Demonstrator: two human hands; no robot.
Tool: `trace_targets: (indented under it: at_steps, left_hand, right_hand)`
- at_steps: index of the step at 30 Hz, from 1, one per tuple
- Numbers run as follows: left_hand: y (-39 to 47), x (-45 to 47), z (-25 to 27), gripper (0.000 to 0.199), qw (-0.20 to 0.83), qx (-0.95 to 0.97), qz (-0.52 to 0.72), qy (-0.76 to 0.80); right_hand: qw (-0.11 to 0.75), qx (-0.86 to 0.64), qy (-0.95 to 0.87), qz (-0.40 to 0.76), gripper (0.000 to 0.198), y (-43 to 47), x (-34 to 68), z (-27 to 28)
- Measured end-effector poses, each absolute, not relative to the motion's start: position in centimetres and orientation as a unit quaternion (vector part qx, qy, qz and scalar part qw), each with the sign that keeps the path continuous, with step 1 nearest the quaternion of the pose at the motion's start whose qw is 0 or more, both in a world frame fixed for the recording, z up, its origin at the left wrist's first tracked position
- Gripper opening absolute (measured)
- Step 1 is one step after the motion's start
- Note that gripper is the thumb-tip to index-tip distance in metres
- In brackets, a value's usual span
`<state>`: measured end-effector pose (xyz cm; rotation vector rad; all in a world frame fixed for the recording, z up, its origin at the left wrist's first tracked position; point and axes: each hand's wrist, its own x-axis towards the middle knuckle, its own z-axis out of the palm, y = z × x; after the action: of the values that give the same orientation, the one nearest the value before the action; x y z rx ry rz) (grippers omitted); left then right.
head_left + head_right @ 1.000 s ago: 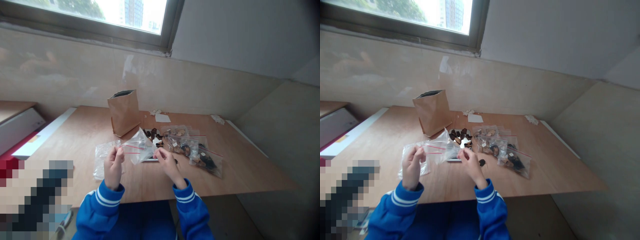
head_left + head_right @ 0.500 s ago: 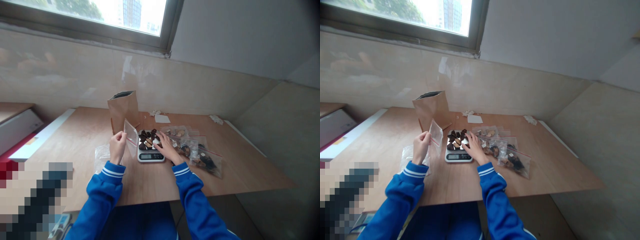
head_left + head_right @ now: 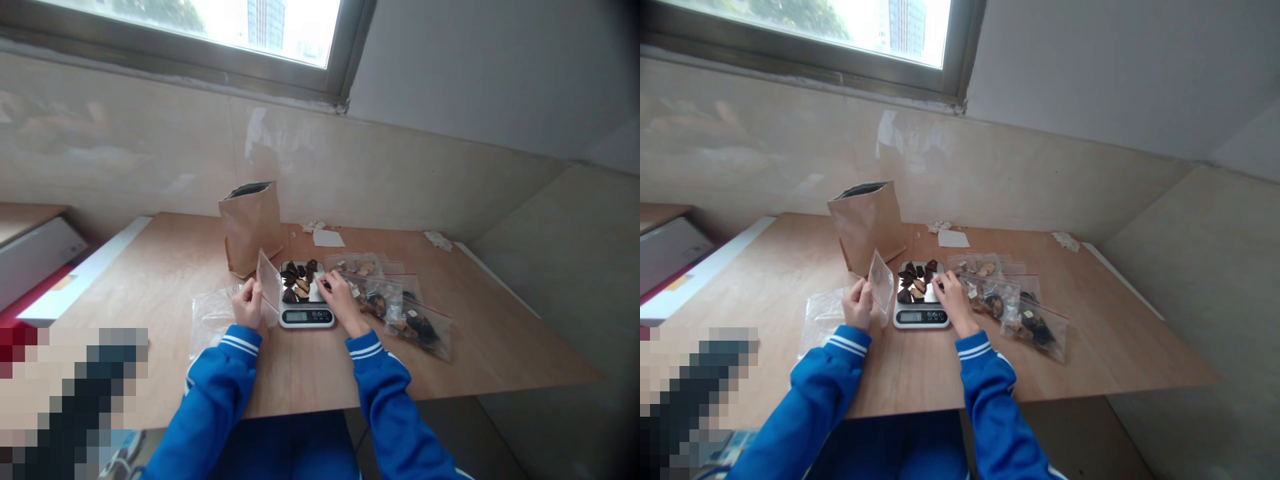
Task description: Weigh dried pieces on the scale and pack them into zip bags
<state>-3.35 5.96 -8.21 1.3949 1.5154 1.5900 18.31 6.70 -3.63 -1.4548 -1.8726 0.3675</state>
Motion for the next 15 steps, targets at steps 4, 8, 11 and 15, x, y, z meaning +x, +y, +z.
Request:
trace_targets:
  at_steps: [4,8,11,15]
  left_hand:
    - [5.6,-3.3,-7.8,0.041,0.231,0.550,0.580,0.554]
    - [5.0,-3.2,-7.4,0.039,0.212,0.578,0.566,0.548]
    - [4.6,-3.2,-7.6,0.039,0.217,0.580,0.565,0.545]
    - [4.9,-3.1,-8.4,0.042,0.221,0.560,0.604,0.522]
  right_hand:
    - [0.426,-0.524,-0.688,0.267,0.029,5.9,14.9,0.2]
    - [0.349,-0.471,-0.721,0.369,0.020,5.8,11.1,2.8]
    - [0.292,-0.509,-0.752,0.299,0.007,6.0,9.2,3.1]
    - [0.305,-0.522,-0.749,0.273,0.023,6.1,8.6,2.8]
